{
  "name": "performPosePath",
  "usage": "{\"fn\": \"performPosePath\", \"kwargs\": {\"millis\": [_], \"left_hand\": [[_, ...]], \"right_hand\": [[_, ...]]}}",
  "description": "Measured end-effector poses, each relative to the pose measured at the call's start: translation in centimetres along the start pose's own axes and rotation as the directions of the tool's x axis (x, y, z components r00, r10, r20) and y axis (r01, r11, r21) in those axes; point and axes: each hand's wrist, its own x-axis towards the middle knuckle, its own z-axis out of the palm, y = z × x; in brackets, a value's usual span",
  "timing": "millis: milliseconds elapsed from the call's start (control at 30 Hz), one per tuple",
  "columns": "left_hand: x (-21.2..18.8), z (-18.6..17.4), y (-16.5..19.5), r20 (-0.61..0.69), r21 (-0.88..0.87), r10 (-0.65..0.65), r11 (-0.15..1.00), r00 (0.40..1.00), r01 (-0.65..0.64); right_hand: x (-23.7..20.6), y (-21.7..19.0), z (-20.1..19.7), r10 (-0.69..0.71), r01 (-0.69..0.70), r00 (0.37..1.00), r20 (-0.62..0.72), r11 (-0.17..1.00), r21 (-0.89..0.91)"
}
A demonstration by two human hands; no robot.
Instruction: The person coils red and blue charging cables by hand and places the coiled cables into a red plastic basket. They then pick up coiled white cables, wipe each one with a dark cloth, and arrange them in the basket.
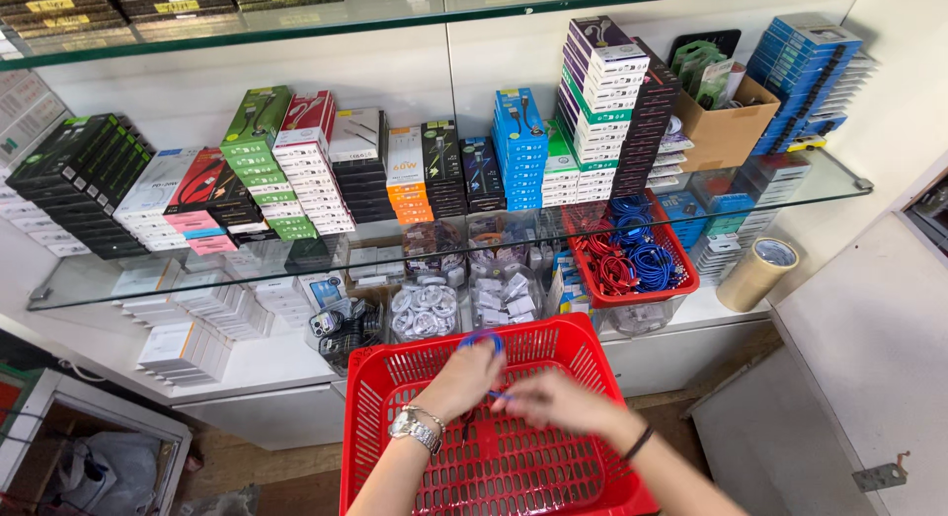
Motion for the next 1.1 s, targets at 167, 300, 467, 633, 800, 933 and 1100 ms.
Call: {"fn": "performPosePath", "kwargs": {"millis": [167, 300, 467, 633, 800, 933, 1100], "left_hand": [[-1.4, -1.1, -2.0, 0.343, -0.888, 0.341, 0.422, 0.875, 0.184], [0.5, -0.6, -1.9, -0.206, -0.929, 0.136, 0.283, 0.969, -0.238], [0.5, -0.8, -2.0, -0.106, -0.497, -0.046, 0.868, 0.993, -0.013], [-2.1, -0.4, -1.8, 0.227, -0.804, 0.167, 0.588, 0.959, 0.088], [-0.5, 2.3, -0.5, -0.107, -0.985, -0.061, 0.145, 0.992, -0.097], [0.7, 4.7, -1.6, -0.278, -0.929, -0.129, 0.288, 0.952, -0.233], [1.8, 8.4, -2.6, -0.323, -0.91, -0.242, 0.345, 0.915, -0.23]], "right_hand": [[0.3, 0.2, -8.3, -0.143, 0.171, 0.916, -0.374, 0.984, 0.041], [0.4, -1.3, 2.0, -0.211, 0.229, 0.914, -0.347, 0.973, 0.013], [0.8, -4.9, 0.3, -0.171, 0.175, 0.984, 0.044, 0.979, -0.106], [1.8, -3.6, -8.1, -0.076, 0.126, 0.978, -0.193, 0.958, 0.26], [5.0, 2.5, 2.5, 0.061, 0.304, 0.936, -0.347, 0.356, 0.884], [5.4, 6.1, 6.4, 0.08, 0.273, 0.954, -0.29, 0.173, 0.946], [3.1, 7.4, 6.2, 0.047, 0.206, 0.979, -0.201, -0.146, 0.968]]}}
